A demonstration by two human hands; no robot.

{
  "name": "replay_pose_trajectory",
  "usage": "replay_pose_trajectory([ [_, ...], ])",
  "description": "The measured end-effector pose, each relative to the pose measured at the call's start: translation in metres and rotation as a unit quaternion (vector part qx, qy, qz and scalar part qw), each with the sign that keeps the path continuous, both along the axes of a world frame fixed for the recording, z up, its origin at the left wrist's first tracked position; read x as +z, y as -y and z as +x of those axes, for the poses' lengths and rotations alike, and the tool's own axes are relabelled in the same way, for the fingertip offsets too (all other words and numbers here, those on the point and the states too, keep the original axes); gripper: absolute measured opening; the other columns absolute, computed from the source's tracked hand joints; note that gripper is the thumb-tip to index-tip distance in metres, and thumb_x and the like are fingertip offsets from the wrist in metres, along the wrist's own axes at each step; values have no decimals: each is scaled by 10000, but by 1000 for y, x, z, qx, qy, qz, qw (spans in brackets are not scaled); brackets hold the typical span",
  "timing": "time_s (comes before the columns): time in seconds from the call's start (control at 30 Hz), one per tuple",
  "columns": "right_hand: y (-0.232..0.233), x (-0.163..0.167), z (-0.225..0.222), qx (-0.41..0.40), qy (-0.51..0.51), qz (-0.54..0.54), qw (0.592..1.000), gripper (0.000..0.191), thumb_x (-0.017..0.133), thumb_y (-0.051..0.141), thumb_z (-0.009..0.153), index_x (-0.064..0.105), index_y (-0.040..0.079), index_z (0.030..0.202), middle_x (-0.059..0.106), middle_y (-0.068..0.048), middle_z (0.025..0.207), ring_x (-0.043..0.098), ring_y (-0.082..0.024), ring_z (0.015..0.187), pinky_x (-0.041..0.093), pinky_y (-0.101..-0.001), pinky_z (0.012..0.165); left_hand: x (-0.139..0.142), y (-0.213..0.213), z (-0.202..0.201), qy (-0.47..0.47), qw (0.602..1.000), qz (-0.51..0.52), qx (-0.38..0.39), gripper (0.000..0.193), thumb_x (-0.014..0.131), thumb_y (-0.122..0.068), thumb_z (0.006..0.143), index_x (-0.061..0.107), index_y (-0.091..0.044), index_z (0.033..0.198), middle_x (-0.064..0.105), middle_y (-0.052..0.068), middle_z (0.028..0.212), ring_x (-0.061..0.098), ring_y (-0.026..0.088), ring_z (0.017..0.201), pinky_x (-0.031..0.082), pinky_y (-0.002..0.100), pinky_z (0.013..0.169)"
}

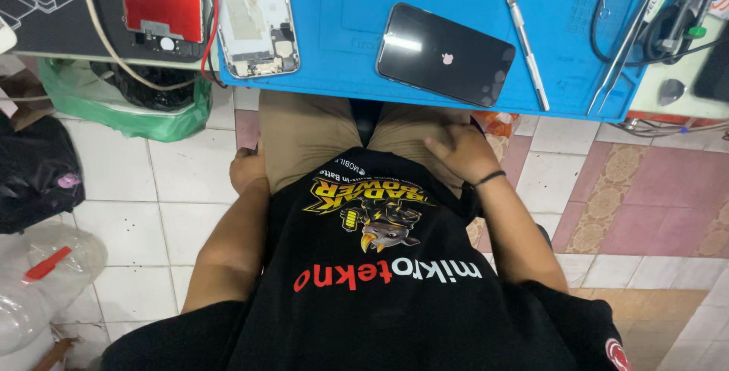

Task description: The person reassembles a smartphone at a repair bench, pressing the screen assembly onto the phone body and seating it with both hands. They then power the phone on, watch it boot to the lock screen, and operate the touchscreen and camera app to test the device.

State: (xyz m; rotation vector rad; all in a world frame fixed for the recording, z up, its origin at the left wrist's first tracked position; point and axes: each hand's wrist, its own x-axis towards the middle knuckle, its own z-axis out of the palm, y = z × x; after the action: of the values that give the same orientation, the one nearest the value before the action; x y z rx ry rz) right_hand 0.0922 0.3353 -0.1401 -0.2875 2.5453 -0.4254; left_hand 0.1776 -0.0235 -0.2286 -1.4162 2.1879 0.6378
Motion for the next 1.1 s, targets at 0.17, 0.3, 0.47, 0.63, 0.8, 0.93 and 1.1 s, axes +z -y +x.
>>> replay_pose_trajectory([
  [0.17,9,125,-13,79,58,-220,971,449,816,409,804,736,47,1057,729,-113,908,736,-245,810,576,-347,681,3,-1,-5,4,1000,14,-4,785,546,-805,821,773,-85,1039,728,210,1089,672,378,1069,519,461,938],
  [0.3,29,185,-44,156,-164,-171,959,480,894,334,798,699,43,1126,680,-112,1034,673,-312,939,526,-395,805,7,-3,-5,-14,1000,7,-7,765,537,-787,827,785,-96,1041,730,189,1111,671,377,1078,520,460,931],
  [0.47,50,191,-80,232,-257,-71,936,847,933,262,595,577,-35,1304,600,-203,1214,598,-411,1066,473,-482,909,10,-2,-6,0,1000,24,6,798,518,-820,824,782,-97,1034,736,187,1097,675,374,1077,521,463,934],
  [0.63,49,181,-84,233,-228,-12,945,948,943,249,587,531,-10,1401,576,-210,1271,582,-425,1108,477,-485,945,11,3,-5,-10,999,35,-12,831,473,-840,850,785,-92,1035,733,204,1104,668,385,1101,512,457,968],
  [0.8,39,168,-85,227,-225,-13,947,914,950,244,600,544,3,1382,577,-201,1223,577,-422,1090,476,-487,946,13,3,-5,-21,998,52,-17,842,424,-841,855,782,-100,1035,722,194,1120,653,390,1103,503,462,963],
  [0.93,35,163,-87,222,-215,-47,950,867,954,241,610,578,-10,1351,579,-202,1163,576,-414,1069,483,-482,927,12,2,-6,-11,999,38,-34,853,402,-843,875,780,-98,1044,727,200,1114,662,392,1101,510,464,969],
  [1.1,30,157,-83,180,-202,-99,957,822,963,273,640,616,-33,1319,574,-196,1119,573,-395,1065,492,-461,921,8,4,-4,-15,998,45,-35,862,408,-849,869,778,-88,1029,731,195,1102,668,387,1089,516,461,961],
])
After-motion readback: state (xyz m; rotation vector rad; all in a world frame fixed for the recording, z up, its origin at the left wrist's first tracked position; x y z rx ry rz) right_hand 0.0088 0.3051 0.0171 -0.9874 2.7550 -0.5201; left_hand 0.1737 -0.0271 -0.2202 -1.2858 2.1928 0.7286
